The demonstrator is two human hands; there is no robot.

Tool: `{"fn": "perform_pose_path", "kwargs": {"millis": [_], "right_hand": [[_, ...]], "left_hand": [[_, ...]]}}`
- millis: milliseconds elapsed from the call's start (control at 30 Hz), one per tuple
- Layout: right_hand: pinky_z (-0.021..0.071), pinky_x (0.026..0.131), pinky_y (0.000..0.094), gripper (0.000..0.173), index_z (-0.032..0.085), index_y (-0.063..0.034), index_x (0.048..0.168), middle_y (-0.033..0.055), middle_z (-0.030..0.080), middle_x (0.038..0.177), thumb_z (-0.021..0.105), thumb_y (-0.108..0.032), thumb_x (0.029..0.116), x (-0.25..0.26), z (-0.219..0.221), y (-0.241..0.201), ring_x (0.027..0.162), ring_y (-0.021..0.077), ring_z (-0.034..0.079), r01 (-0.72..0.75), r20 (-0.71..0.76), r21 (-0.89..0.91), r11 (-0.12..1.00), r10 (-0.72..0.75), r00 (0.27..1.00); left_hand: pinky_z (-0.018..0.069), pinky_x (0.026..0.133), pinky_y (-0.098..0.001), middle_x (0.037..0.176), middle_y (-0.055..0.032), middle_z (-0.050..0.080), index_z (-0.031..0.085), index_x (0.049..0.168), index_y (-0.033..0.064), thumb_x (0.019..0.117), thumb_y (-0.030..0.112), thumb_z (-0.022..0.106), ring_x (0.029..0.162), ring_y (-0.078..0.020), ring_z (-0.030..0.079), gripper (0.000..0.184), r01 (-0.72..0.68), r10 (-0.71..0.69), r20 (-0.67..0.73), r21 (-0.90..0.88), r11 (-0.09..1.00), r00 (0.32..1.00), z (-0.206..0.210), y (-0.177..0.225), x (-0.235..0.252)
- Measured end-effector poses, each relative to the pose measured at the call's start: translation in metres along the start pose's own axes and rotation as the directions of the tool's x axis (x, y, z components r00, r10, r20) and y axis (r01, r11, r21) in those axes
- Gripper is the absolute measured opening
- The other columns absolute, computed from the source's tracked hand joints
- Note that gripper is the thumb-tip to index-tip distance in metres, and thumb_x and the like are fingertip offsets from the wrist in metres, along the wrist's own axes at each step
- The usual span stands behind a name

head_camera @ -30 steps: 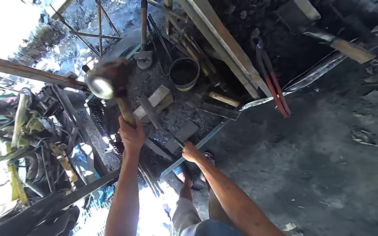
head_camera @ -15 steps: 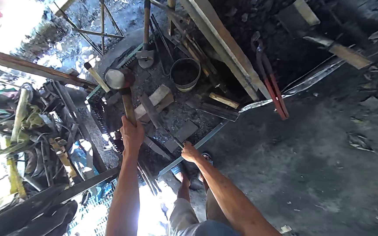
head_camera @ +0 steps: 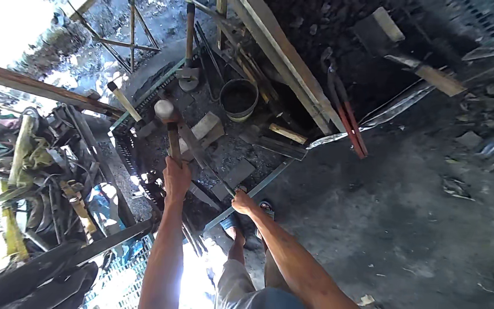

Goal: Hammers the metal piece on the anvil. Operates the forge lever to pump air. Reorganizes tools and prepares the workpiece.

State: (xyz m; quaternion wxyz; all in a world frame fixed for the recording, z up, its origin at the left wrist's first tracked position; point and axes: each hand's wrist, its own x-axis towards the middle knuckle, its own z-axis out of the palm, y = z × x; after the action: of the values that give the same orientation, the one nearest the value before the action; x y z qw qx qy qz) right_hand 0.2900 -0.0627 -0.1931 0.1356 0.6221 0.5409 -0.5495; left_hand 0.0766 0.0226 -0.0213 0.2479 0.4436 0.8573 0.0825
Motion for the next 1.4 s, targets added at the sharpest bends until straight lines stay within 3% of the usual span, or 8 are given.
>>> {"fn": "perform_pose_path", "kwargs": {"millis": [133,300,500,667,867,1033,1167,1400], "right_hand": [[0.0533,0.09,0.0587,0.039,0.059,0.0037,0.12,0.0249,0.065,0.118,0.061,-0.025,0.0942,0.004,0.007,0.001,0.11,0.0381,0.066,-0.007,0.003,-0.001,1.0,0.007,1.0],[0.0531,0.088,0.0585,0.033,0.064,0.0028,0.111,0.0237,0.067,0.113,0.059,-0.026,0.0962,0.005,0.015,-0.001,0.107,0.0371,0.067,0.012,0.025,0.044,0.999,-0.013,1.0],[0.0528,0.089,0.0578,0.03,0.064,0.0018,0.111,0.0226,0.067,0.111,0.059,-0.025,0.0962,0.008,0.018,-0.003,0.107,0.0363,0.067,0.02,0.021,0.058,0.998,-0.021,1.0],[0.0519,0.09,0.0604,0.033,0.064,0.0029,0.113,0.0242,0.066,0.114,0.059,-0.026,0.0962,0.015,0.018,0.005,0.109,0.0381,0.066,0.042,0.025,0.055,0.998,-0.044,0.999],[0.0478,0.046,0.0298,0.024,0.055,-0.0082,0.093,0.001,0.052,0.064,0.062,-0.03,0.0983,0.008,0.02,0.007,0.046,0.012,0.05,-0.12,0.229,0.428,0.896,0.021,0.973],[0.0474,0.044,0.0275,0.022,0.052,-0.0074,0.099,0.0002,0.05,0.064,0.062,-0.027,0.1,0.005,0.032,-0.004,0.044,0.0108,0.049,-0.194,0.257,0.546,0.815,0.058,0.965],[0.0478,0.043,0.0281,0.018,0.052,-0.0078,0.098,0.0007,0.051,0.064,0.06,-0.024,0.1004,-0.003,0.032,-0.011,0.044,0.0113,0.049,-0.227,0.279,0.576,0.785,0.072,0.958],[0.0536,0.047,0.0324,0.018,0.054,-0.0084,0.089,0.0008,0.053,0.061,0.06,-0.02,0.1012,-0.02,0.019,-0.023,0.045,0.0132,0.053,-0.294,0.444,0.774,0.561,-0.151,0.883]], "left_hand": [[0.0593,0.078,-0.0598,0.102,-0.0223,0.07,0.051,0.13,0.0015,0.0963,0.026,0.062,0.093,-0.0392,0.072,0.043,0.048,-0.082,0.196,0.173,0.984,0.977,0.048,-0.038,0.03],[0.0579,0.056,-0.0518,0.079,-0.0193,0.067,0.063,0.104,0.0032,0.0944,0.028,0.058,0.061,-0.0322,0.068,0.027,0.145,-0.129,0.236,-0.054,0.988,0.963,0.021,-0.023,0.035],[0.0556,0.066,-0.0613,0.088,-0.0209,0.067,0.052,0.128,0.0042,0.1,0.026,0.058,0.079,-0.0402,0.069,0.036,-0.009,0.009,0.005,0.016,1.0,1.0,0.003,-0.013,-0.013],[0.0579,0.075,-0.0624,0.099,-0.0244,0.069,0.051,0.129,0.0027,0.0979,0.023,0.061,0.09,-0.0421,0.072,0.039,0.052,-0.09,0.229,0.17,0.984,0.969,0.047,-0.037,0.011],[0.061,0.052,-0.0427,0.073,-0.0121,0.067,0.06,0.109,0.0035,0.0968,0.028,0.062,0.055,-0.0236,0.068,0.028,0.241,-0.171,0.275,-0.243,0.94,0.946,0.06,-0.048,-0.004],[0.0603,0.056,-0.0462,0.076,-0.0139,0.067,0.058,0.116,0.0016,0.0986,0.026,0.062,0.058,-0.0257,0.068,0.031,0.206,-0.153,0.176,-0.34,0.918,0.972,0.071,-0.029,-0.026],[0.0584,0.058,-0.0493,0.083,-0.019,0.067,0.06,0.114,0.0001,0.0962,0.027,0.06,0.063,-0.0303,0.067,0.032,0.304,-0.203,0.305,-0.33,0.894,0.93,0.102,-0.017,0.005],[0.0595,0.051,-0.0445,0.07,-0.0132,0.066,0.06,0.109,0.0036,0.0945,0.029,0.064,0.053,-0.0257,0.066,0.029,0.272,-0.171,0.259,-0.428,0.862,0.951,0.052,-0.007,-0.002]]}}
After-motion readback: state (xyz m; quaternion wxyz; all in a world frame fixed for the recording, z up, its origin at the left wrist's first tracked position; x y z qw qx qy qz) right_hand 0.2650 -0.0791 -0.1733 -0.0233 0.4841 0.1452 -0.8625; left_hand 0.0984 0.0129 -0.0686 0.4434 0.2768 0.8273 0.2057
